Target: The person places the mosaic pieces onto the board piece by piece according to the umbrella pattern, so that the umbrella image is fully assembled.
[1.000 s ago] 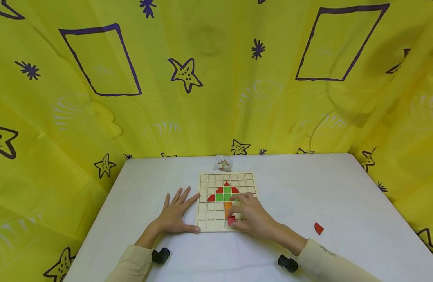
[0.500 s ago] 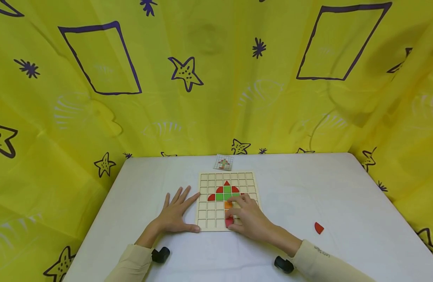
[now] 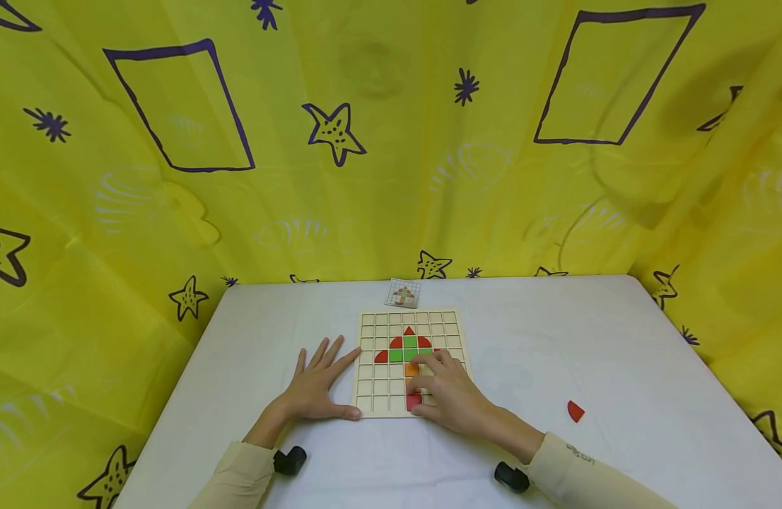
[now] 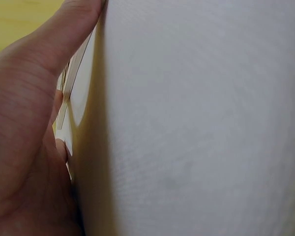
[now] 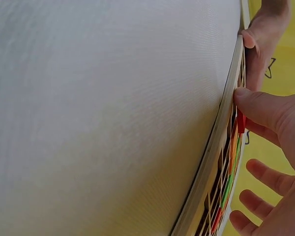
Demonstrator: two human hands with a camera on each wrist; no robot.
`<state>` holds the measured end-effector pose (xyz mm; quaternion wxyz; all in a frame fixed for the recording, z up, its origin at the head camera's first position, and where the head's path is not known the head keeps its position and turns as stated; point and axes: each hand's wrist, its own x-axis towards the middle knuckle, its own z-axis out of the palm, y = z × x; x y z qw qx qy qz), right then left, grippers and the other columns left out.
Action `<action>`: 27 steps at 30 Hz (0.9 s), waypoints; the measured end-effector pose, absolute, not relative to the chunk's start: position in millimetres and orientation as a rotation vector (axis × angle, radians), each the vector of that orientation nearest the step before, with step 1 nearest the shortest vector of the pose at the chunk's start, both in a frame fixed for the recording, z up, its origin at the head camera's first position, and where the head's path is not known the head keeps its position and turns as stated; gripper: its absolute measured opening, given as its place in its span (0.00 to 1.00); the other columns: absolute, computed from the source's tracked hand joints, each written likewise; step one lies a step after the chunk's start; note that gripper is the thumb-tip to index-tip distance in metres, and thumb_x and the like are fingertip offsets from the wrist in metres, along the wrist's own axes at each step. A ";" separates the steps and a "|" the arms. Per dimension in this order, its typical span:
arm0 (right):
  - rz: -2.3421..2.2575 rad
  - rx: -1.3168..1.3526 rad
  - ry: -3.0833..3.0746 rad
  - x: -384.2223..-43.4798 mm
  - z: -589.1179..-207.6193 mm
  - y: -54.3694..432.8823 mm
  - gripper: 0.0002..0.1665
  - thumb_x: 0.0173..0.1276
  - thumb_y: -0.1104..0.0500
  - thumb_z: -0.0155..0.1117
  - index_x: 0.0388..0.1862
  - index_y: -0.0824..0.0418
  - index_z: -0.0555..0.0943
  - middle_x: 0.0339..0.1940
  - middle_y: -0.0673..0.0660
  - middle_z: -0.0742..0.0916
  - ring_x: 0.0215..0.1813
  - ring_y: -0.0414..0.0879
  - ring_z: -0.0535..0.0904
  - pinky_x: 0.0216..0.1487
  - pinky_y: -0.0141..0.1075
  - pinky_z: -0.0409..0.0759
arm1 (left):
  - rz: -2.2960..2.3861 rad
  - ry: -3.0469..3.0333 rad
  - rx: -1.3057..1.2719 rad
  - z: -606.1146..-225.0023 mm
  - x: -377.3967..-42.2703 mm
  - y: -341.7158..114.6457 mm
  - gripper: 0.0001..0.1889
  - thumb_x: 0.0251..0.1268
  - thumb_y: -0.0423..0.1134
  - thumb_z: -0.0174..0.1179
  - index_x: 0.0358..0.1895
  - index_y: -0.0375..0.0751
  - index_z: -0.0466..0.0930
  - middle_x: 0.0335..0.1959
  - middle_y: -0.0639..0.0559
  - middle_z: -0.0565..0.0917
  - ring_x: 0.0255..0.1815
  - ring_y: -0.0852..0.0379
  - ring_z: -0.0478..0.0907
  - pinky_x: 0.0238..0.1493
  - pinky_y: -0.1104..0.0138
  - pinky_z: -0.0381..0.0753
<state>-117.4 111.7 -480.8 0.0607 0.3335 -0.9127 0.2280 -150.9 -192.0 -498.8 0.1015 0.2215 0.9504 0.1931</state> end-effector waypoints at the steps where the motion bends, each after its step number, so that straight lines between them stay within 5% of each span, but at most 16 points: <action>1: 0.682 1.008 -2.758 -117.5 -481.2 111.7 0.09 0.58 0.52 0.81 0.36 0.46 0.88 0.62 0.57 0.82 0.61 0.57 0.70 0.60 0.55 0.72 | 0.569 2.806 0.654 -498.9 -150.9 -191.9 0.59 0.44 0.73 0.73 0.82 0.58 0.58 0.85 0.42 0.46 0.84 0.36 0.34 0.74 0.31 0.27; 27: 0.707 1.012 -2.806 -116.1 -480.9 112.2 0.05 0.63 0.54 0.78 0.37 0.45 0.90 0.64 0.57 0.81 0.64 0.59 0.69 0.62 0.57 0.70 | 0.582 2.822 0.673 -498.5 -149.4 -193.2 0.59 0.44 0.71 0.74 0.82 0.55 0.59 0.85 0.40 0.47 0.84 0.33 0.36 0.74 0.30 0.28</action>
